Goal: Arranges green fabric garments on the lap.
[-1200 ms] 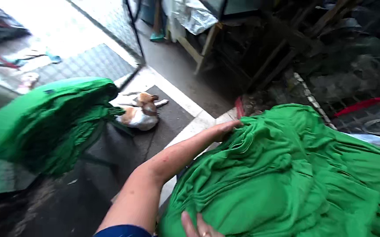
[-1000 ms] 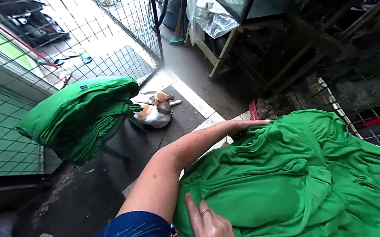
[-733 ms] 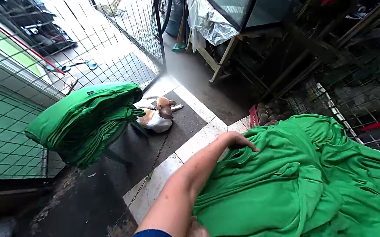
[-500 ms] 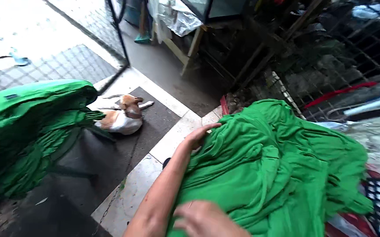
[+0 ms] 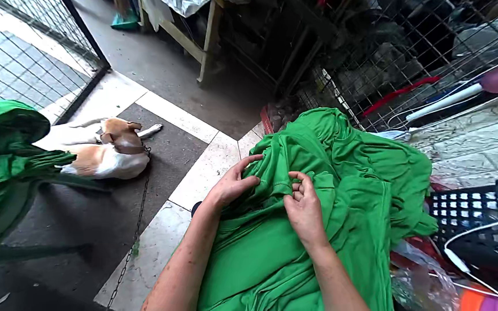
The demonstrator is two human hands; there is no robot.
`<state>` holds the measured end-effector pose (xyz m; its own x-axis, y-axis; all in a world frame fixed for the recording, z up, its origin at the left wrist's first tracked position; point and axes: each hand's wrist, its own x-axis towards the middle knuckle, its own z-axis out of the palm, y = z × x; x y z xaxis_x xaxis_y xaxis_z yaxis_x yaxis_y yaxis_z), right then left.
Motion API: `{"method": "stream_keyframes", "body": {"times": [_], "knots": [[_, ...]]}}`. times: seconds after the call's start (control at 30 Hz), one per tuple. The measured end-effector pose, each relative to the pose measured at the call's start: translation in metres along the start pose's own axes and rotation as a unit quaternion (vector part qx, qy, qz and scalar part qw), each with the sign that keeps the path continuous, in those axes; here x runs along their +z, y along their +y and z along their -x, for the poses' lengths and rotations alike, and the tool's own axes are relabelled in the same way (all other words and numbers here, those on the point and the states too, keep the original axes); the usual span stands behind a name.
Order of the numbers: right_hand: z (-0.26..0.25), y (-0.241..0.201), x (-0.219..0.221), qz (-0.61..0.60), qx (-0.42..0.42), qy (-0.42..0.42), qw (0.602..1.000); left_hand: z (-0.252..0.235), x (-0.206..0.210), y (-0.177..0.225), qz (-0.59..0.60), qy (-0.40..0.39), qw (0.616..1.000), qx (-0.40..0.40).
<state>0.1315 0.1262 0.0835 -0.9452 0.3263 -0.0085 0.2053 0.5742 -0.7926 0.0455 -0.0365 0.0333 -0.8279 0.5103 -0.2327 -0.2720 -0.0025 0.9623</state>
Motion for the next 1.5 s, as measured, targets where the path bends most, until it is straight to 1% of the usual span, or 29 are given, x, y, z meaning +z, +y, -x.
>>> {"method": "stream_keyframes", "body": {"times": [0.07,0.13,0.2,0.23,0.3,0.33,0.4,0.43,0.5,0.57,0.63,0.67,0.77,0.83,0.93,1.0,1.07,1.13,1.2,1.27,1.33,1.37,1.4,1.5], "knots": [[0.001,0.006,0.000,-0.020,-0.002,0.013,1.000,0.000,0.001,-0.004,-0.003,0.014,1.000,0.004],[0.001,0.012,0.005,0.001,-0.043,0.028,0.999,-0.001,0.000,-0.006,-0.007,0.011,1.000,0.015],[0.001,0.016,0.012,0.081,-0.115,0.057,0.988,-0.001,-0.001,-0.008,-0.007,0.003,1.000,0.025],[-0.001,0.018,0.016,0.136,-0.153,0.078,0.976,-0.001,-0.003,-0.009,-0.009,-0.006,0.999,0.033],[-0.005,0.023,0.023,0.230,-0.207,0.112,0.944,0.000,-0.005,-0.010,-0.029,-0.045,0.997,0.055],[-0.007,0.025,0.024,0.254,-0.219,0.125,0.934,0.000,-0.008,-0.009,-0.041,-0.073,0.994,0.065],[-0.010,0.028,0.021,0.270,-0.235,0.157,0.920,0.000,-0.012,-0.008,-0.054,-0.123,0.988,0.071],[-0.011,0.029,0.018,0.270,-0.243,0.171,0.916,0.000,-0.013,-0.008,-0.059,-0.132,0.987,0.070],[-0.012,0.029,0.014,0.267,-0.258,0.185,0.910,-0.001,-0.009,-0.008,-0.066,-0.109,0.989,0.070],[-0.011,0.028,0.016,0.251,-0.264,0.174,0.915,-0.002,0.003,-0.008,-0.079,-0.036,0.994,0.066],[-0.010,0.025,0.019,0.224,-0.253,0.159,0.928,-0.004,0.013,-0.008,-0.095,0.021,0.994,0.057],[-0.009,0.023,0.020,0.206,-0.242,0.152,0.936,-0.004,0.016,-0.008,-0.108,0.034,0.992,0.058],[-0.010,0.020,0.016,0.173,-0.214,0.132,0.952,-0.003,0.013,-0.006,-0.181,0.010,0.981,0.065],[-0.010,0.022,0.015,0.174,-0.204,0.113,0.957,-0.003,0.014,-0.003,-0.214,0.005,0.975,0.054],[-0.008,0.019,0.014,0.193,-0.197,0.092,0.957,-0.003,0.019,-0.003,-0.216,0.042,0.974,0.049],[-0.008,0.014,0.012,0.184,-0.179,0.070,0.964,-0.003,0.019,-0.008,-0.222,0.051,0.971,0.077],[-0.009,0.006,0.008,0.158,-0.139,0.039,0.977,-0.003,0.018,-0.010,-0.224,0.045,0.969,0.097],[-0.009,0.000,0.004,0.116,-0.108,0.026,0.987,-0.001,0.021,-0.008,-0.226,0.047,0.969,0.085],[-0.010,-0.002,0.002,0.081,-0.096,0.035,0.991,0.002,0.026,0.000,-0.251,0.063,0.965,0.047],[-0.010,-0.003,0.004,0.096,-0.086,0.045,0.991,0.005,0.033,0.006,-0.290,0.080,0.953,0.022],[-0.010,-0.005,0.007,0.125,-0.062,0.036,0.990,0.007,0.040,0.007,-0.326,0.099,0.939,0.032],[-0.009,-0.006,0.009,0.135,-0.058,0.036,0.989,0.007,0.041,0.008,-0.330,0.099,0.938,0.035],[-0.008,-0.006,0.010,0.138,-0.055,0.037,0.988,0.007,0.038,0.010,-0.316,0.082,0.945,0.029],[-0.006,-0.010,0.006,0.123,-0.010,0.017,0.992,0.006,0.011,0.010,-0.194,0.014,0.981,0.007]]}}
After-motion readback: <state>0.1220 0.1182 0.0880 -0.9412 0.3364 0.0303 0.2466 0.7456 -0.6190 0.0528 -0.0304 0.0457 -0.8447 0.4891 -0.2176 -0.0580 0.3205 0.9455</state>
